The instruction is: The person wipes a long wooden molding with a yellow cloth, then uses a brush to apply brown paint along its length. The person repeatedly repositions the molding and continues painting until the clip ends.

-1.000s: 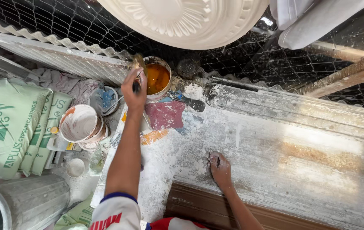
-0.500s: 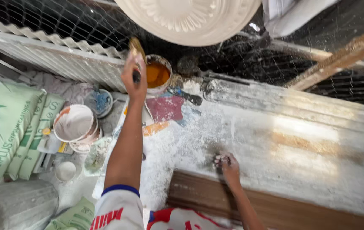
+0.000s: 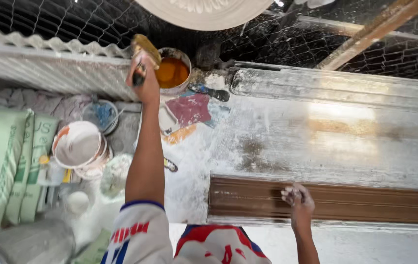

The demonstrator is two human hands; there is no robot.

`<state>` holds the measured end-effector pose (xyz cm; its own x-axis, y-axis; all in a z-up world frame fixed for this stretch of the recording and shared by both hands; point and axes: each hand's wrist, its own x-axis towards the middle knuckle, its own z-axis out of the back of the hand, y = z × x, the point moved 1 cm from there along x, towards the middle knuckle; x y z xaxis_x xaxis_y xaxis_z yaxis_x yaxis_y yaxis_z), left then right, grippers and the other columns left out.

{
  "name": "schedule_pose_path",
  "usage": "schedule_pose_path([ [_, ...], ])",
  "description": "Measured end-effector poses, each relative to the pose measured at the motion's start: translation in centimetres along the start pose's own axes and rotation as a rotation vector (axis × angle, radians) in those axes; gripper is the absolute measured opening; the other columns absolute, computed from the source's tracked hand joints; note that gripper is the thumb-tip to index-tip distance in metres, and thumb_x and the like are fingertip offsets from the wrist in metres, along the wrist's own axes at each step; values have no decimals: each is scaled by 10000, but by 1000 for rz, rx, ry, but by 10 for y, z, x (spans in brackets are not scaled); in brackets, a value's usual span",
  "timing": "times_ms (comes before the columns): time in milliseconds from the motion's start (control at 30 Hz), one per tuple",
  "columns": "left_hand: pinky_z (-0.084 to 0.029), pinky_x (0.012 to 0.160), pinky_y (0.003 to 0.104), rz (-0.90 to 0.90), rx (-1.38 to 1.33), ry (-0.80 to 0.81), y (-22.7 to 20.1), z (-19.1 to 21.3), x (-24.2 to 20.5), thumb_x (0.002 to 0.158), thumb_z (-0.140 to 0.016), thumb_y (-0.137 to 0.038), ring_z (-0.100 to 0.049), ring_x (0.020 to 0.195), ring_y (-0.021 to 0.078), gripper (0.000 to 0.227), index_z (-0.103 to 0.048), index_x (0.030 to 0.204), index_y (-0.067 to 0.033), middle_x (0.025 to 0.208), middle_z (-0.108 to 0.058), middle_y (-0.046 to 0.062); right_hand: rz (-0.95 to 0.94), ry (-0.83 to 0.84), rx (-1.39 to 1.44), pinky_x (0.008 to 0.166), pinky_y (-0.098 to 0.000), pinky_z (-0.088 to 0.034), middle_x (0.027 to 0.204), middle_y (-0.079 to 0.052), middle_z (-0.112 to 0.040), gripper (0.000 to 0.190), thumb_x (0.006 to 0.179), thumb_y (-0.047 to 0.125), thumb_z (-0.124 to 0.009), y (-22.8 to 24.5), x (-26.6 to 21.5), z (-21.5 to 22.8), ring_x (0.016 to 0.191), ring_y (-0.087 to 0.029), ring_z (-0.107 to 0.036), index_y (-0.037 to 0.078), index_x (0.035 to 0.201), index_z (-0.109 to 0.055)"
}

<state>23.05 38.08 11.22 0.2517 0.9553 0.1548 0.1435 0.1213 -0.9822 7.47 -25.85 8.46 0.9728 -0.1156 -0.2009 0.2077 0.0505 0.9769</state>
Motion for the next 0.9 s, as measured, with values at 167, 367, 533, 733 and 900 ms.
schedule_pose_path([
  [167,-619,957,366,393,-907,332,-56,26,-56,976,-611,-374,-680,1091,183,455,-554,1343,-111,1277,-655,57,55,-96,188,788,-369,-603,990,-118,-664,312,1075,238,-631,-22,-9,20,821,-191,-648,7,1282,-602],
  [367,-607,899,470,526,-498,903,-178,72,-200,1067,-635,-152,-650,1058,264,370,-479,1385,-47,1277,-600,137,-36,-361,191,826,-383,-623,1064,-114,-653,201,1113,126,-526,-34,-72,59,941,-206,-680,-17,1250,-557],
  [533,-561,1032,411,-770,-111,1235,-267,111,-222,1036,-639,-65,-681,1171,372,313,-586,1339,-126,1384,-596,237,-140,-548,272,825,-352,-609,1093,-116,-656,242,1093,97,-473,-25,-134,77,944,-224,-689,17,1304,-558],
  [733,-606,816,345,-512,-9,1879,-268,59,-290,951,-717,-53,-761,946,223,184,-726,1131,-19,1136,-750,190,-167,-656,378,829,-361,-605,1100,-125,-649,256,1081,85,-485,-25,-154,89,954,-232,-683,10,1317,-551],
  [900,-596,949,376,-544,-276,1648,-310,41,-330,1014,-660,-42,-731,1019,196,134,-687,1141,-75,1093,-724,133,-136,-650,388,851,-366,-600,1135,-127,-651,294,1076,111,-479,-49,-183,125,997,-246,-690,4,1344,-532],
])
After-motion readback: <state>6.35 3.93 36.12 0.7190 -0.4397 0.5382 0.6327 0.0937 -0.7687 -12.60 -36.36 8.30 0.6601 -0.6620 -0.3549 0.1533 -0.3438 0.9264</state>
